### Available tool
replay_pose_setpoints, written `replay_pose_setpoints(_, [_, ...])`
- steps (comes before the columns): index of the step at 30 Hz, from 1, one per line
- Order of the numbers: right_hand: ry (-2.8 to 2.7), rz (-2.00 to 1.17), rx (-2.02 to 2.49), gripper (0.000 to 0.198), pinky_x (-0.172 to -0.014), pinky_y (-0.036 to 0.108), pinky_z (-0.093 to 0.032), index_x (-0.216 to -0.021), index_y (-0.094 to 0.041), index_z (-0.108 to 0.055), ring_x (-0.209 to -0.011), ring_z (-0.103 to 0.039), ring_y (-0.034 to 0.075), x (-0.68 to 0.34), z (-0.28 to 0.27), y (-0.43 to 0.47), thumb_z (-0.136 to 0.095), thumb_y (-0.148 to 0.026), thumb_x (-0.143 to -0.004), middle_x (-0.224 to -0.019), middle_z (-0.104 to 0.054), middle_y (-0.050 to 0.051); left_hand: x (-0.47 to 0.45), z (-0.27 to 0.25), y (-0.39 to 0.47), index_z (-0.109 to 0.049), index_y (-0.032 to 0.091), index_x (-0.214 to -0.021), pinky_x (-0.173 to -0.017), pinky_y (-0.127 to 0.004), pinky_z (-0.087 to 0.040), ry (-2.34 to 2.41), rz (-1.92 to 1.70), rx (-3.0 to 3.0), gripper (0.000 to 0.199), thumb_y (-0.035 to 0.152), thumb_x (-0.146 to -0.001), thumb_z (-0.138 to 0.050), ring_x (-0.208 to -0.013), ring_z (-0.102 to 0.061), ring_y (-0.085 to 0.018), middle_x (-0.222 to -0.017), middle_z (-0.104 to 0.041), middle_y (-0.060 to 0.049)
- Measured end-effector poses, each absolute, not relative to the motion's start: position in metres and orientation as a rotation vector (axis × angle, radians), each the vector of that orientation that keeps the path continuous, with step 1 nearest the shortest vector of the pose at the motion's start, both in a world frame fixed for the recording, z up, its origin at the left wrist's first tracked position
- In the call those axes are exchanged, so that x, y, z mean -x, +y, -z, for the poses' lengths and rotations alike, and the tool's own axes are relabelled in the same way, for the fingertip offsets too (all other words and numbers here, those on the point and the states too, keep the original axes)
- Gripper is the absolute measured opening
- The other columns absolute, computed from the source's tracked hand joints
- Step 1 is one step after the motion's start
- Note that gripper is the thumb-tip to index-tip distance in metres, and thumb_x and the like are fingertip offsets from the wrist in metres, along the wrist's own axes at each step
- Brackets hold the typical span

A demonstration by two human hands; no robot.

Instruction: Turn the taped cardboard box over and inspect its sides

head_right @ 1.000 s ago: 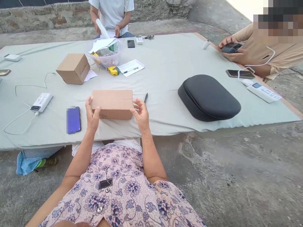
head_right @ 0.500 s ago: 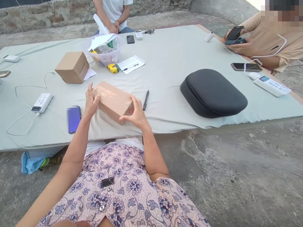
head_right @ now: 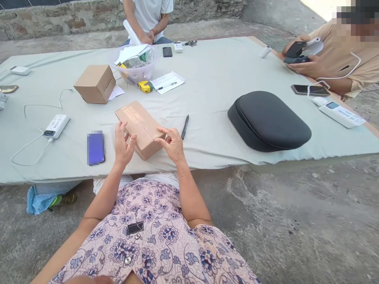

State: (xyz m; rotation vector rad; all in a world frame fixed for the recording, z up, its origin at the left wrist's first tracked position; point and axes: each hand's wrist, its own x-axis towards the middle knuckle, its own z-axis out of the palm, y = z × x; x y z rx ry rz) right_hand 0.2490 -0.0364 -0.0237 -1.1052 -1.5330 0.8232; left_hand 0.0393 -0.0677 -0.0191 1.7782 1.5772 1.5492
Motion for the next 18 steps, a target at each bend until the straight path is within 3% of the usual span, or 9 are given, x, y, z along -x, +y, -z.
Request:
replay_pose_setpoints(4, [-1.417, -0.861, 1.080, 0.048, -0.059, 0.028, -0.048, -0.113, -0.026, -0.074, -0.059, -0.044, 0.010, -0.244, 0.032, -0.034, -0.068, -0.063, -0.082, -0.093, -0.064, 0.001, -0.039, 0.021, -0.073, -0.052, 0.030, -0.141, -0.124, -0.056, -0.026, 1.488, -1.420, -1.955, 0.079, 0.073, -0.077, -0.064, -0.156, -0.020, -0.036, -0.168, -0.017, -0.013])
replay_pose_setpoints(8, [-1.339, -0.928, 1.077, 0.046, -0.058, 0.028, -0.048, -0.111, -0.026, -0.073, -0.059, -0.047, 0.011, -0.237, 0.045, -0.028, -0.066, -0.062, -0.083, -0.092, -0.070, 0.001, -0.035, 0.021, -0.068, -0.058, 0.028, -0.137, -0.125, -0.053, -0.023, 1.501, -1.349, -1.932, 0.068, 0.070, -0.084, -0.059, -0.157, -0.017, -0.035, -0.170, -0.012, -0.011])
replay_pose_setpoints(13, [-1.348, -0.933, 1.014, 0.044, -0.074, 0.032, -0.052, -0.106, -0.023, -0.073, -0.077, -0.061, 0.015, -0.229, 0.059, -0.021, -0.068, -0.059, -0.082, -0.098, -0.073, 0.004, -0.028, 0.026, -0.062, -0.057, 0.026, -0.138, -0.126, -0.051, -0.021, 1.515, -1.395, -1.894, 0.073, 0.074, -0.084, -0.054, -0.158, -0.014, -0.034, -0.170, -0.016, -0.012])
replay_pose_setpoints(18, [-1.438, -0.987, 1.103, 0.039, -0.078, 0.033, -0.052, -0.105, -0.022, -0.075, -0.076, -0.062, 0.015, -0.227, 0.078, -0.024, -0.070, -0.052, -0.080, -0.100, -0.075, 0.005, -0.018, 0.031, -0.065, -0.055, 0.023, -0.141, -0.126, -0.051, -0.020, 1.504, -1.513, -1.833, 0.074, 0.074, -0.087, -0.049, -0.157, -0.016, -0.033, -0.168, -0.022, -0.015])
